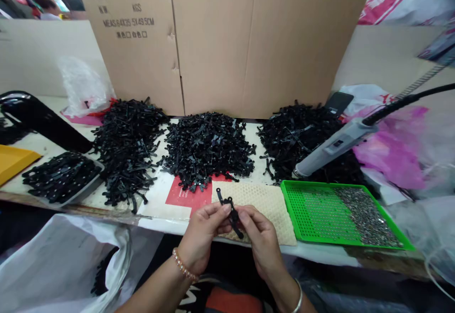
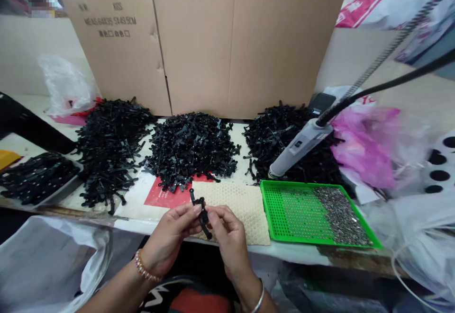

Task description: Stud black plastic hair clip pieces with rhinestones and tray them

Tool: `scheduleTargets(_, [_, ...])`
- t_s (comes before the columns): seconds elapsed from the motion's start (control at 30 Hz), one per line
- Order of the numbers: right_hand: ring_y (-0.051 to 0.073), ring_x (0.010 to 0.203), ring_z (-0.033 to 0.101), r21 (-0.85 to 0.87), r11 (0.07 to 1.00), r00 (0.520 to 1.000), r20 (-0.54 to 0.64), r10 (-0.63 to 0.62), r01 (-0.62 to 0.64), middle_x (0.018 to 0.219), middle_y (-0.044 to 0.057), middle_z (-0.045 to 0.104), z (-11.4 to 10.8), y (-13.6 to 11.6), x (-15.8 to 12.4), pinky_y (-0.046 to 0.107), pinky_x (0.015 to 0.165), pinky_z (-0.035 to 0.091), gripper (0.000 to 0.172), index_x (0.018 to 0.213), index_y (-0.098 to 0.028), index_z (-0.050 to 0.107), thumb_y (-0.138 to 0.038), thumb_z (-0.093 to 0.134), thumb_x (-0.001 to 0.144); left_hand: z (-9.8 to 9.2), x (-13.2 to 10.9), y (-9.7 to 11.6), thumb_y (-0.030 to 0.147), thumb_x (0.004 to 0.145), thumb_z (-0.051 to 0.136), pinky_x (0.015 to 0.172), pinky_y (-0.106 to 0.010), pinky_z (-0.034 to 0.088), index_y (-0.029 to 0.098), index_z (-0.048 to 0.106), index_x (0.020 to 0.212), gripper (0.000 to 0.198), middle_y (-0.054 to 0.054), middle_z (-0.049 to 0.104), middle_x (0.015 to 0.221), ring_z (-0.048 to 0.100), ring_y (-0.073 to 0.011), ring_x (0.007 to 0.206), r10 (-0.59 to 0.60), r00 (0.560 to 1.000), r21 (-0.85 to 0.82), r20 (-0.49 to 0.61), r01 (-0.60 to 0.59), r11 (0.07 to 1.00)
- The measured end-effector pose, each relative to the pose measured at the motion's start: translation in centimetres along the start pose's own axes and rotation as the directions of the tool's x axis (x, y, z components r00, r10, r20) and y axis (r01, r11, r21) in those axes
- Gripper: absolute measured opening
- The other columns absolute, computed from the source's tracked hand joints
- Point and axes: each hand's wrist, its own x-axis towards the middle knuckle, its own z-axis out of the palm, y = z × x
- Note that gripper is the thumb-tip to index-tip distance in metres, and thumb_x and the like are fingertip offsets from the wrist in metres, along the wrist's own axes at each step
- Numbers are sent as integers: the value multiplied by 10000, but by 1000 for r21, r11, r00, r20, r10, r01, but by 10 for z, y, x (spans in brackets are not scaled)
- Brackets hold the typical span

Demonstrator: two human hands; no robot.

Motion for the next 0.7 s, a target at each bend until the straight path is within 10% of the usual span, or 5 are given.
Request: scheduleTargets(0.7, [127, 721, 641, 170, 973, 988, 30, 154, -157, 899, 41, 715, -5, -6, 5, 211, 693, 537, 322, 962, -232, 740, -332, 829, 670, 2, -3, 1, 374, 679, 761, 700, -218, 433, 138, 725, 761, 253, -31, 667, 750, 551, -110, 699, 92, 995, 12, 46, -93, 996])
